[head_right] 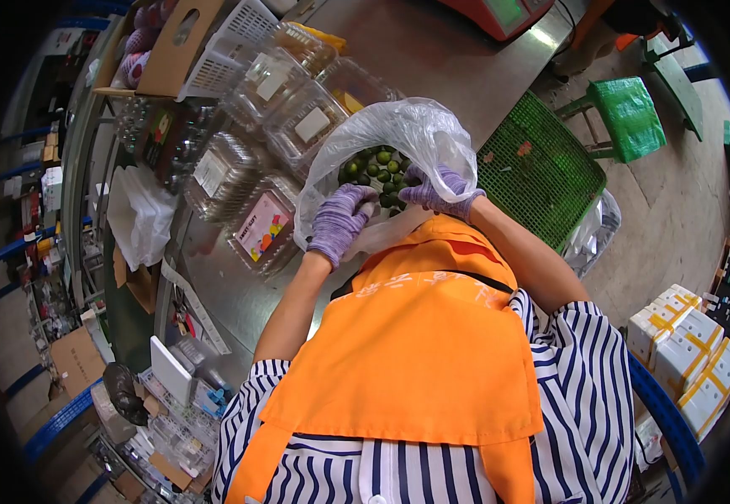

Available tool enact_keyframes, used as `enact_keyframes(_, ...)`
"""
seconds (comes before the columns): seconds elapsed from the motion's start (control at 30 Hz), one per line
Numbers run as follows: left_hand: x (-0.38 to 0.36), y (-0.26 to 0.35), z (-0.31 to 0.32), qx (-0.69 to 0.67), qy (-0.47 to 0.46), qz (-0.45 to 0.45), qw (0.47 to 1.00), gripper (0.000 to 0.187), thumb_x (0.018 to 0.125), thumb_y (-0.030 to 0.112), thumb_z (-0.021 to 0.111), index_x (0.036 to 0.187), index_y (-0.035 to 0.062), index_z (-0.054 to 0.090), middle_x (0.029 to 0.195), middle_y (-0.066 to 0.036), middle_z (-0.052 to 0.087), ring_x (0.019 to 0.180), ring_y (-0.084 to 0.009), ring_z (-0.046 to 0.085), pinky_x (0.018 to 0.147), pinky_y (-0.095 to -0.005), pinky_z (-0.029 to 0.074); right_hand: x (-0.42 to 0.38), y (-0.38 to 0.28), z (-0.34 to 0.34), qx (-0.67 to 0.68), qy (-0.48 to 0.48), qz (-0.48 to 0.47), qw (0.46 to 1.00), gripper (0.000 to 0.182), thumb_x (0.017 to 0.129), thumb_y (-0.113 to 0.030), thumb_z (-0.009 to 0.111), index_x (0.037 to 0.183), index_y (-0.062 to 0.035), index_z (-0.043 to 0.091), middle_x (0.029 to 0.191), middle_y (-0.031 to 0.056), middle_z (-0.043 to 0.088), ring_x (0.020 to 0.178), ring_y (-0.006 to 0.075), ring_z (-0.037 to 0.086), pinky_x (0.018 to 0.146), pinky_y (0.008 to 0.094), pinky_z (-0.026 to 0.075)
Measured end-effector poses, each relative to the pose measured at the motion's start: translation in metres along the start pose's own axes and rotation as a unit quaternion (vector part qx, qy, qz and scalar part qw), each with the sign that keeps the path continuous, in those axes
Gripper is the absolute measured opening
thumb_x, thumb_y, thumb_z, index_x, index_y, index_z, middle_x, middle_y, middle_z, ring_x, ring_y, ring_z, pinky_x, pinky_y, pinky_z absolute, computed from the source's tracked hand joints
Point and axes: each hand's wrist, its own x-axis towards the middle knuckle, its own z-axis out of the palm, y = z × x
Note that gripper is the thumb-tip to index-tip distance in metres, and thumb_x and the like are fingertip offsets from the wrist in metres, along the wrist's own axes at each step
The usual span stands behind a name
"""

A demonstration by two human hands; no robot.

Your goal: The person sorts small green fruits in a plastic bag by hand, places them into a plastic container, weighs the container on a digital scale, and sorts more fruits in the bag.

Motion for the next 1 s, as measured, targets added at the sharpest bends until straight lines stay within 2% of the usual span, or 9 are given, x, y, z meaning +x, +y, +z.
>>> enact_keyframes(0.2,0.011,0.006,0.026,0.149,-0.070,-0.081,0.983,0.034,0.080,0.024,0.064,0.111,0.0093,0.059,0.108,-0.014,0.055,0.093,-0.0354,0.058,0.081,-0.0436,0.048,-0.025,-0.024,-0.009,0.203,-0.005,0.055,0.978,0.043,0.080,-0.018,0.070,0.118,-0.0036,0.056,0.096,0.0099,0.061,0.074,0.0162,0.062,0.060,0.0255,0.050)
enact_keyframes(0.27,0.014,0.001,0.028,0.138,-0.064,-0.072,0.986,0.035,0.080,0.019,0.067,0.111,0.0081,0.059,0.107,-0.011,0.058,0.092,-0.0287,0.061,0.079,-0.0395,0.049,-0.024,-0.011,-0.013,0.245,-0.029,-0.039,0.968,0.042,0.079,-0.015,0.070,0.118,-0.0064,0.057,0.103,0.0110,0.059,0.076,0.0174,0.063,0.062,0.0260,0.050)
enact_keyframes(0.4,0.009,-0.017,0.024,-0.363,-0.020,-0.092,0.927,0.035,0.080,0.001,0.068,0.113,0.0043,0.058,0.104,-0.005,0.063,0.095,-0.0122,0.058,0.086,-0.0268,0.049,-0.012,0.011,-0.024,-0.064,0.115,-0.430,0.894,0.041,0.078,-0.006,0.067,0.118,-0.0103,0.058,0.120,0.0130,0.055,0.087,0.0222,0.064,0.067,0.0293,0.051)
enact_keyframes(0.5,0.004,-0.006,0.007,-0.469,-0.022,-0.102,0.877,0.032,0.082,0.000,0.065,0.113,0.0035,0.058,0.104,-0.005,0.063,0.099,-0.0136,0.058,0.091,-0.0275,0.048,-0.015,0.000,-0.020,-0.023,0.113,-0.425,0.898,0.042,0.081,-0.005,0.064,0.122,-0.0064,0.055,0.121,0.0117,0.056,0.092,0.0218,0.063,0.075,0.0293,0.051)
enact_keyframes(0.63,0.005,0.004,-0.009,-0.485,-0.027,-0.157,0.860,0.031,0.084,0.006,0.065,0.114,0.0056,0.057,0.094,-0.001,0.063,0.070,-0.0073,0.056,0.060,-0.0203,0.047,-0.013,-0.011,-0.009,0.307,0.024,-0.109,0.945,0.047,0.082,-0.009,0.066,0.127,-0.0036,0.051,0.118,0.0102,0.058,0.093,0.0198,0.062,0.081,0.0271,0.050)
enact_keyframes(0.83,0.000,0.017,-0.026,-0.631,-0.066,-0.202,0.747,0.033,0.085,0.008,0.064,0.117,0.0062,0.056,0.087,0.002,0.061,0.062,-0.0039,0.050,0.051,-0.0185,0.041,-0.008,-0.003,-0.010,-0.001,0.044,-0.435,0.900,0.055,0.085,-0.019,0.066,0.133,-0.0043,0.045,0.120,0.0121,0.057,0.100,0.0211,0.060,0.086,0.0290,0.050)
enact_keyframes(0.9,0.005,0.021,-0.018,-0.537,-0.024,-0.145,0.831,0.033,0.085,0.007,0.065,0.118,0.0061,0.056,0.085,0.002,0.060,0.062,-0.0038,0.050,0.051,-0.0184,0.041,-0.010,-0.015,-0.006,0.146,-0.007,-0.359,0.922,0.058,0.085,-0.022,0.067,0.135,-0.0049,0.043,0.126,0.0129,0.053,0.111,0.0232,0.055,0.094,0.0326,0.045)
enact_keyframes(0.93,0.007,0.024,-0.016,-0.486,-0.003,-0.116,0.866,0.034,0.085,0.007,0.065,0.118,0.0060,0.056,0.084,0.002,0.060,0.062,-0.0037,0.050,0.051,-0.0183,0.041,-0.007,-0.012,-0.001,0.367,-0.096,-0.205,0.902,0.060,0.085,-0.024,0.067,0.136,-0.0052,0.042,0.130,0.0131,0.050,0.117,0.0243,0.050,0.099,0.0347,0.041)
enact_keyframes(1.0,0.009,0.031,-0.023,-0.473,0.022,-0.097,0.876,0.033,0.086,0.007,0.064,0.117,0.0052,0.057,0.087,0.001,0.061,0.062,-0.0044,0.051,0.052,-0.0186,0.042,-0.004,-0.006,0.004,0.447,-0.148,-0.103,0.876,0.062,0.085,-0.026,0.068,0.137,-0.0056,0.041,0.136,0.0132,0.045,0.123,0.0251,0.046,0.102,0.0366,0.040)
